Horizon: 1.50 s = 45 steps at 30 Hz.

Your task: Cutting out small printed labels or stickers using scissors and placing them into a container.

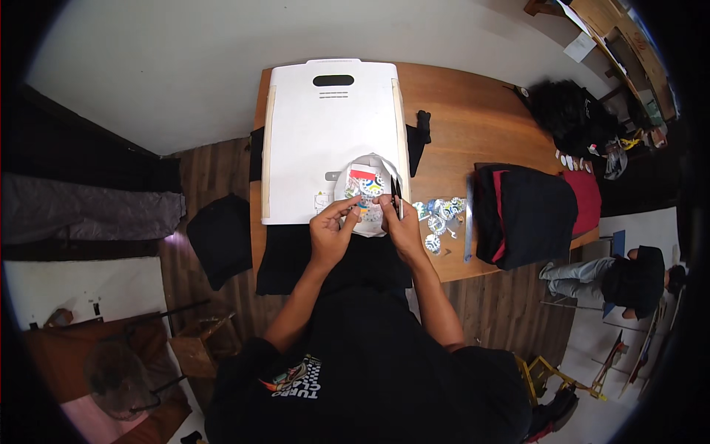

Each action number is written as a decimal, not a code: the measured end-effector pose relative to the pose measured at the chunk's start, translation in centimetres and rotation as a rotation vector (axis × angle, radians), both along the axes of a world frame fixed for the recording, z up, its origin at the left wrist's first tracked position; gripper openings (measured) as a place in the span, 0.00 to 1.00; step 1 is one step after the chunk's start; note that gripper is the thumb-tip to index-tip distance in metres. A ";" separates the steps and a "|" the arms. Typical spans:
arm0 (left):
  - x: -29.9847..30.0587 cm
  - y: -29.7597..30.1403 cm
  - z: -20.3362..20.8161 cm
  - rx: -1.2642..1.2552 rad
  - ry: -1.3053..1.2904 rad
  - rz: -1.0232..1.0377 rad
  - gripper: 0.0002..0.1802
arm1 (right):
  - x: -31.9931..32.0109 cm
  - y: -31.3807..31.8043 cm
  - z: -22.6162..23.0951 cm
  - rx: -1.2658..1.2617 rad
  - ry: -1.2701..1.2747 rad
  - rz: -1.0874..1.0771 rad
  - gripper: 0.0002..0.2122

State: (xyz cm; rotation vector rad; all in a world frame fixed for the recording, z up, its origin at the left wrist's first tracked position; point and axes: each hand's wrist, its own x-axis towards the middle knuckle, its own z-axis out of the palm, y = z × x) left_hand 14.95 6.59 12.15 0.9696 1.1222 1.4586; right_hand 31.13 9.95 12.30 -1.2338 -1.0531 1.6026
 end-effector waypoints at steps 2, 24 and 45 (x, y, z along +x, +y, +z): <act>0.0 0.0 0.1 -0.013 -0.004 0.006 0.16 | 0.1 -0.5 -0.4 -0.025 0.053 0.004 0.13; -0.1 0.2 1.1 0.021 -0.060 0.020 0.17 | 0.2 -4.2 -1.4 0.008 0.391 0.293 0.17; 0.3 -0.5 0.6 0.024 -0.066 0.008 0.16 | 0.2 -4.5 -1.6 -0.028 0.404 0.276 0.19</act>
